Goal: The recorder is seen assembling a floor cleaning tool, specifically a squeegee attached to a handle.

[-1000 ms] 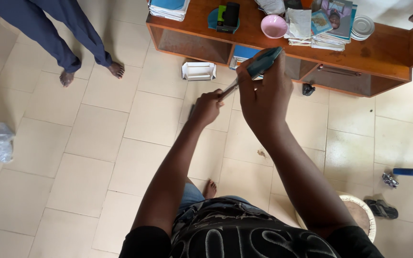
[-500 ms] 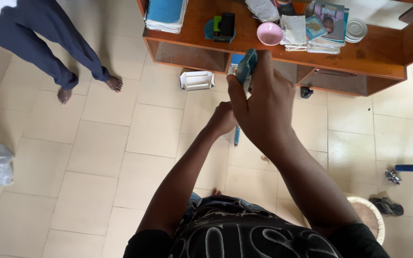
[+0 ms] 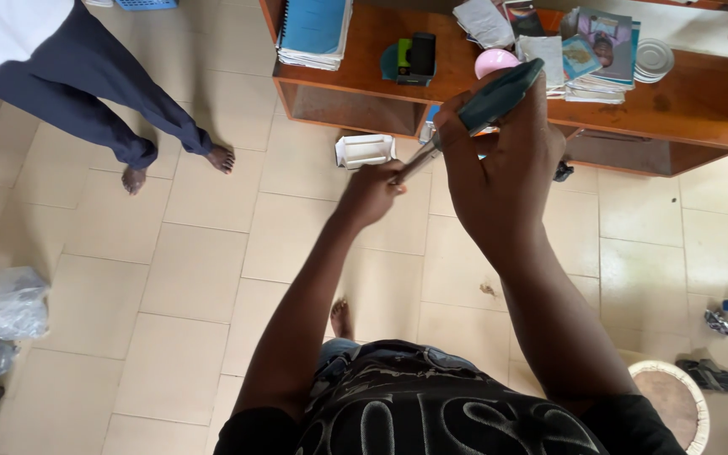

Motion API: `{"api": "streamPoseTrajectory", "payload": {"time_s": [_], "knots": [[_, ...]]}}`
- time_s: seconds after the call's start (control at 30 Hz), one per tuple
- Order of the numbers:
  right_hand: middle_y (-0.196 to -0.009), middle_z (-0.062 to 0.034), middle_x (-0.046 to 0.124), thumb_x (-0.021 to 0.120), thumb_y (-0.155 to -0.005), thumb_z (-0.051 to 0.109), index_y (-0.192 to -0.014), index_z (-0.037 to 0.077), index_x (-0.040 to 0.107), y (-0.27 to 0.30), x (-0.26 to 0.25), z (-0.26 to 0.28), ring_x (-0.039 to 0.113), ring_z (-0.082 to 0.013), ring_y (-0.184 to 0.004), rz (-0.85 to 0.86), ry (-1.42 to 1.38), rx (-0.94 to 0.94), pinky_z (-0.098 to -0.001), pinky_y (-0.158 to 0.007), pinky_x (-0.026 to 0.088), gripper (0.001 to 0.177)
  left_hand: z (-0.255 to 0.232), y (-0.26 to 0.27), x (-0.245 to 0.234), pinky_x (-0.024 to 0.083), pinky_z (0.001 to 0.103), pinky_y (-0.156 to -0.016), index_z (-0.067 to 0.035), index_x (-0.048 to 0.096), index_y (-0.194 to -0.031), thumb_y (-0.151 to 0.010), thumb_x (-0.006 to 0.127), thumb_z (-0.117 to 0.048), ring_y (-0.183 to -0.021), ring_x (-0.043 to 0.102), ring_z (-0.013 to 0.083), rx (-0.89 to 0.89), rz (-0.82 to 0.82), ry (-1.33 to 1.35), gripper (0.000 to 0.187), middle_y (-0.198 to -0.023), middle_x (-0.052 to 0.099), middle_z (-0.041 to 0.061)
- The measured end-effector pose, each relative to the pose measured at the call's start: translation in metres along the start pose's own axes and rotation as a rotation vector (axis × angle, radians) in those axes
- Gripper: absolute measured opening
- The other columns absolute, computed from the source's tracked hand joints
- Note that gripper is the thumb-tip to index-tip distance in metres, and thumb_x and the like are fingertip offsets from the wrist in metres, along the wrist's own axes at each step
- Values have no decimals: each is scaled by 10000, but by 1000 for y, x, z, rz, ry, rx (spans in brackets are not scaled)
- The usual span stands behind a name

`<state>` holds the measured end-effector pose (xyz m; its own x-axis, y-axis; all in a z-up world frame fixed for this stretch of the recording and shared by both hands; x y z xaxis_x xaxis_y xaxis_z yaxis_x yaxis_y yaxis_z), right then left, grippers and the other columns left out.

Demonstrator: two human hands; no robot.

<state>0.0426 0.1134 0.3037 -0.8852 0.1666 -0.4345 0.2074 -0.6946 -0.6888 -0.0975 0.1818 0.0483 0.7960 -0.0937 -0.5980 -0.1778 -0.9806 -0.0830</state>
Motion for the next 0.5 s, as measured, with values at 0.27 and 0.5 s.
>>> {"api": "streamPoseTrajectory", "payload": {"time_s": [0.27,0.5], "knots": [[-1077,-113,719,675,-1077,-54,-1248,4,479,-4,63,-37,724,-118,-983,-48,-296,147,-218,-750,625,267,68,0,-56,560,445,-696,-134,736,-1009,-857,761,-162,-800,711,345,-43,-153,-61,157,-859,737,129],[-1050,-105,731,675,-1019,-47,-1185,7,492,-6,114,-64,748,-158,-943,-52,-204,210,-253,-747,637,252,118,-16,-72,555,443,-710,-121,731,-1024,-885,744,-130,-787,717,331,-223,-84,-54,140,-857,732,145]]}}
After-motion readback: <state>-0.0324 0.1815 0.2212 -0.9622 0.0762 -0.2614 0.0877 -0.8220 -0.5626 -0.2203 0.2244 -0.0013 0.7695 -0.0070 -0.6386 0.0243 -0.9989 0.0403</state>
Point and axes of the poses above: each hand's wrist, its own y-axis away from the middle knuckle, its own x-axis out of the palm, z = x × y, the point moved 4 cm from there along -y, towards the middle knuckle
